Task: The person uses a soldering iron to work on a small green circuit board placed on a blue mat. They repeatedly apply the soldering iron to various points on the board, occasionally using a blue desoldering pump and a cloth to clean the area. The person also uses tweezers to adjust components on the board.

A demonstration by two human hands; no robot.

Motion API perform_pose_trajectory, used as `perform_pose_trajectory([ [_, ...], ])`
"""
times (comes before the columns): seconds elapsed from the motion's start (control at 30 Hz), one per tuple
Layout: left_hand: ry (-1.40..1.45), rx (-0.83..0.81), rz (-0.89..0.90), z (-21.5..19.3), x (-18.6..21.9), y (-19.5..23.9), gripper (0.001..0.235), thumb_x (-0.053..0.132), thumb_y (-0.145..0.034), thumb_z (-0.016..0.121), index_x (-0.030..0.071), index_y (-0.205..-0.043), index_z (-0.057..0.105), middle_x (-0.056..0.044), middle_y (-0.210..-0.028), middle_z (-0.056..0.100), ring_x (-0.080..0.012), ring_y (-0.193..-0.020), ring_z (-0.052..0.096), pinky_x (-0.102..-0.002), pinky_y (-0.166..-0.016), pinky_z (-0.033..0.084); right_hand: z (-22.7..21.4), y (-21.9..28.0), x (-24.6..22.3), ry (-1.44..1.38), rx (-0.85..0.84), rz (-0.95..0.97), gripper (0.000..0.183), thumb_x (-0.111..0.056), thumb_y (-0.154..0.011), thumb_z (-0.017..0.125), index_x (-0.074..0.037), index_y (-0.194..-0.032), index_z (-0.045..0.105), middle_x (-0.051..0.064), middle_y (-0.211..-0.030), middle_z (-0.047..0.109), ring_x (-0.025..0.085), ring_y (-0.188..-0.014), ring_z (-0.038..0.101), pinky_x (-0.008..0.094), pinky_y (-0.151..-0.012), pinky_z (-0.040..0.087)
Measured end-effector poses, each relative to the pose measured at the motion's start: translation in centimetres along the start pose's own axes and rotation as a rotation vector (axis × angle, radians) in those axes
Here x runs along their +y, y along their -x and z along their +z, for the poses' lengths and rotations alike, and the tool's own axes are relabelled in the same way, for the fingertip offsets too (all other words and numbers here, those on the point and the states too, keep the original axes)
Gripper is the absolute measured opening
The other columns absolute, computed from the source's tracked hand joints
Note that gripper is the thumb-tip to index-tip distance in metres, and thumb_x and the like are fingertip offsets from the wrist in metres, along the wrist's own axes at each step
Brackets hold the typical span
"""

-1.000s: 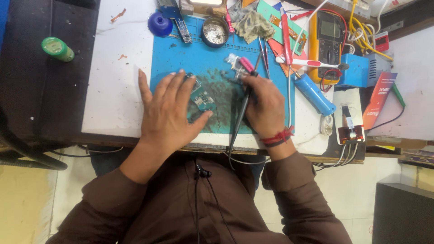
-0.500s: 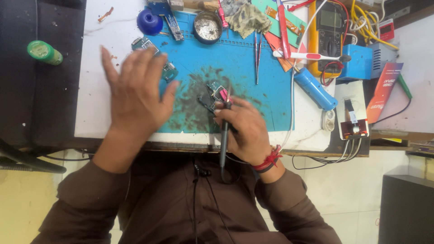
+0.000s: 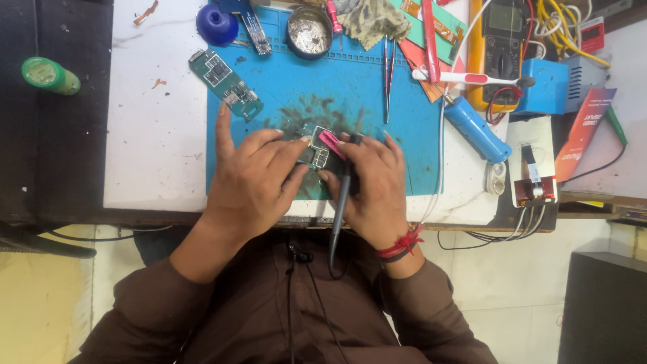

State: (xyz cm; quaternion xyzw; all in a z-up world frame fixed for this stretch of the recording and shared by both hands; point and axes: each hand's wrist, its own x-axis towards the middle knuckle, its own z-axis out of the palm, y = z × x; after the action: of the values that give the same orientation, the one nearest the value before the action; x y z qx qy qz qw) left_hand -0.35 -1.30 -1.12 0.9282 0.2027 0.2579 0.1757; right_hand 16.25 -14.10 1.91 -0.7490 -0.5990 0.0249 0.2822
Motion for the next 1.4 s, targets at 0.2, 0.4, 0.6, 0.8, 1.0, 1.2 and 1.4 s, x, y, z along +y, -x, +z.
perform_pose_trajectory([
  [0.2,-0.035,0.017,-0.052,-0.7,-0.1,0.7,0.035,0.027,-0.097,0.078,0.01,-0.127,0.07,-0.002,-0.1,0.07,-0.0218,-0.115,0.064,-0.066,-0.126,0.007,0.4,-1.9,0.2,-0.004,-0.013,-0.104,0.033,-0.016,-0.097,0.074,-0.009,-0.127,0.062,0.01,-0.129,0.068,0.033,-0.128,0.06,0.054,-0.12,0.034],
  [0.4,-0.014,-0.022,-0.112,-1.2,-0.5,0.0,0.055,0.036,-0.092,0.08,0.007,-0.135,0.063,-0.007,-0.124,0.068,-0.0261,-0.125,0.058,-0.067,-0.125,0.007,0.1,-1.0,0.8,-0.051,0.18,0.018,0.031,-0.02,-0.101,0.07,-0.002,-0.126,0.065,0.016,-0.104,0.069,0.033,-0.102,0.066,0.043,-0.097,0.05],
  [0.6,0.034,-0.067,-0.102,-1.7,-1.6,-1.2,0.074,0.042,-0.084,0.082,0.002,-0.142,0.058,-0.012,-0.133,0.067,-0.0303,-0.129,0.054,-0.072,-0.121,0.001,-0.1,1.1,0.7,-0.38,0.17,0.204,0.031,-0.014,-0.106,0.059,0.002,-0.131,0.067,0.013,-0.1,0.071,0.02,-0.087,0.067,0.03,-0.081,0.053],
  [0.8,0.055,-0.082,-0.112,-1.3,-1.6,-1.3,0.07,0.039,-0.085,0.082,0.003,-0.141,0.059,-0.01,-0.13,0.069,-0.0296,-0.13,0.056,-0.071,-0.121,0.0,1.2,2.2,0.4,-0.622,0.131,0.38,0.02,-0.003,-0.099,0.067,0.002,-0.119,0.068,0.009,-0.102,0.074,0.011,-0.091,0.068,0.025,-0.08,0.054],
  [1.0,0.059,-0.078,-0.101,-1.3,-1.6,-1.3,0.066,0.035,-0.087,0.081,0.004,-0.14,0.059,-0.009,-0.129,0.07,-0.0286,-0.128,0.057,-0.071,-0.122,0.0,2.0,2.1,0.7,-0.664,0.149,0.438,0.013,-0.002,-0.095,0.074,-0.001,-0.106,0.067,0.002,-0.085,0.069,0.005,-0.075,0.061,0.02,-0.067,0.049],
  [1.2,0.076,-0.081,-0.104,-1.2,-1.7,-1.2,0.065,0.034,-0.088,0.081,0.005,-0.141,0.058,-0.008,-0.13,0.07,-0.028,-0.128,0.057,-0.071,-0.122,0.001,2.6,2.6,1.0,-0.904,0.362,0.536,0.017,-0.006,-0.101,0.069,-0.003,-0.117,0.063,0.001,-0.097,0.068,0.006,-0.084,0.06,0.021,-0.075,0.049],
  [1.4,0.088,-0.087,-0.106,-1.3,-1.6,-1.2,0.065,0.034,-0.089,0.08,0.005,-0.142,0.057,-0.008,-0.131,0.069,-0.0283,-0.128,0.057,-0.072,-0.122,0.001,2.4,2.7,1.3,-0.66,0.203,0.405,0.015,-0.004,-0.1,0.071,-0.003,-0.114,0.065,0.004,-0.094,0.068,0.008,-0.081,0.059,0.022,-0.072,0.048],
])
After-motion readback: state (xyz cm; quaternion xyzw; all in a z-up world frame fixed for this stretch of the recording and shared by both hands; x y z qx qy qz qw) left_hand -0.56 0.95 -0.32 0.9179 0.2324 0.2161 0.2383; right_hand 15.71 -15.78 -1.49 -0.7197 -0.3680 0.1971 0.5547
